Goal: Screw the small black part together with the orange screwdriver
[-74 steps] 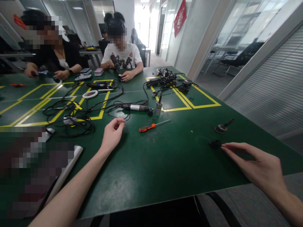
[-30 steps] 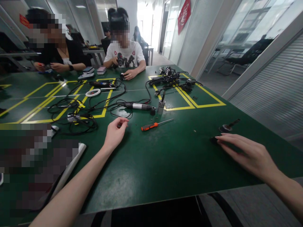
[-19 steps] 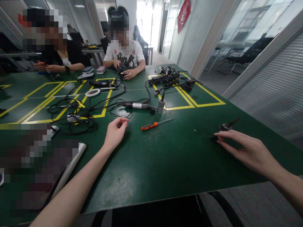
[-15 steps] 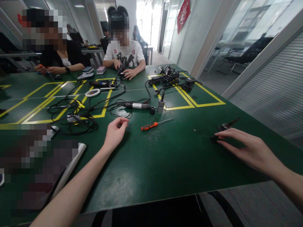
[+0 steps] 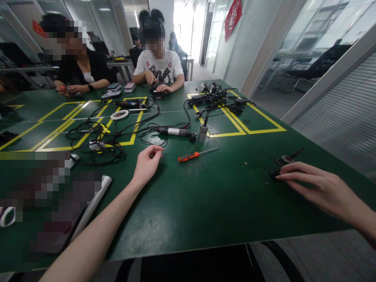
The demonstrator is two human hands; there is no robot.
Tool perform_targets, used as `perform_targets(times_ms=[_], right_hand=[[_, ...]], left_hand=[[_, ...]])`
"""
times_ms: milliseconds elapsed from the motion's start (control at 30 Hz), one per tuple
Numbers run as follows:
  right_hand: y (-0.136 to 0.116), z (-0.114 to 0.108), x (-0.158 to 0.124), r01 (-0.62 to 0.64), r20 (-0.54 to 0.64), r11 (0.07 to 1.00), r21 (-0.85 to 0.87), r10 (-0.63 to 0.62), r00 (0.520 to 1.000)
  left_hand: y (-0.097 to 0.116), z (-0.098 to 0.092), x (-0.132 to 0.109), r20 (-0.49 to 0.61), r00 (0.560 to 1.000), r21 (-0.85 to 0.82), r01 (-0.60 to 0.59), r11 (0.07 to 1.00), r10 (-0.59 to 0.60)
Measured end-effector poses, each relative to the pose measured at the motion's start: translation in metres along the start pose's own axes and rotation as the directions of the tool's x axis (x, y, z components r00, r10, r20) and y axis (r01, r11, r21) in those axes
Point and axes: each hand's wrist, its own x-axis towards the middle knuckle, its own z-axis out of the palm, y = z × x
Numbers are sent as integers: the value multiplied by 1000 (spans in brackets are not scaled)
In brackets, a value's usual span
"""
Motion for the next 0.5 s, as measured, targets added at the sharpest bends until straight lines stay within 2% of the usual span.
perform_targets(times_ms=[100,367,500], right_hand=[[-4,-2,2,136,-58,989,66,-132,990],[-19,0,-4,100,-147,995,-12,-101,984],[-30,1,-6,176,-67,984,31,-174,982]], left_hand=[[0,0,0,2,1000,-3,1,1000,-1],[1,0,0,4,1000,13,-2,1000,1],[1,-1,0,5,1000,16,-5,1000,5]])
